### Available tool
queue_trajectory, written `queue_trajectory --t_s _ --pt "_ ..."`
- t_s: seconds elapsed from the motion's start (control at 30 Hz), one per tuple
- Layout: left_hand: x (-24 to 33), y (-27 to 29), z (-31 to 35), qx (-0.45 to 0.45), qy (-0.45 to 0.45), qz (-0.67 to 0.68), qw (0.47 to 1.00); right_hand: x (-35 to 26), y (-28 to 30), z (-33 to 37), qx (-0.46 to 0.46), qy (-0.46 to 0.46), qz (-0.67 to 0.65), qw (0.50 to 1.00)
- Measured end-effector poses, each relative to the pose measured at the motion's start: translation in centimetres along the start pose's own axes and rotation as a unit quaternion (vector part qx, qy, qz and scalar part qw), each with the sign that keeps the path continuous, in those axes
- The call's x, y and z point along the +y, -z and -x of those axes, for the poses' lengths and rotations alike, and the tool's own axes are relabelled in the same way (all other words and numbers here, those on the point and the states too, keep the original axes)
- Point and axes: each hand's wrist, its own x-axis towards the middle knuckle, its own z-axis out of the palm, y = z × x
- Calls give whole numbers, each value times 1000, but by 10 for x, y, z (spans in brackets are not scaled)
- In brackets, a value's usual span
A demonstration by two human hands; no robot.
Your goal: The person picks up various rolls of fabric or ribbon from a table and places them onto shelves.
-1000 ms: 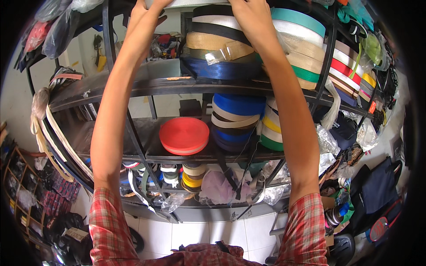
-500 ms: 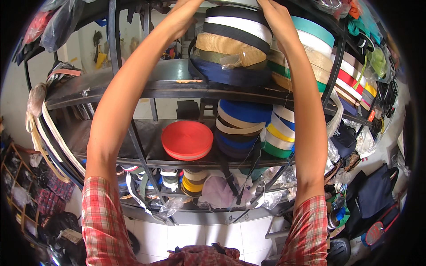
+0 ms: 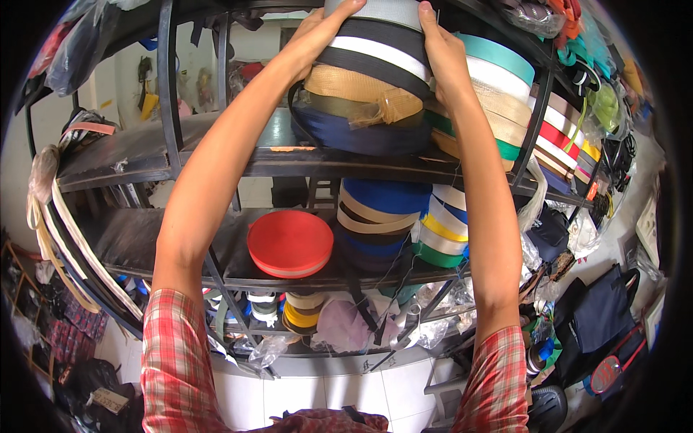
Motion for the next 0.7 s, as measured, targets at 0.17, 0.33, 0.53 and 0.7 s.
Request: queue_trajectory --t_s 0.17,0.33,0.53,0.7 --pt "2 -8 13 18 -28 -16 999 7 -5 7 4 8 -18 1000" --pt "-1 -1 3 0 15 -3 1000 14 -7 4 -28 -15 -101 994" --pt "-6 16 2 47 9 -98 994 4 -14 6 -31 -58 -102 993" --pt "6 4 95 172 -247 -118 946 -1 -4 13 -54 -129 -123 982"
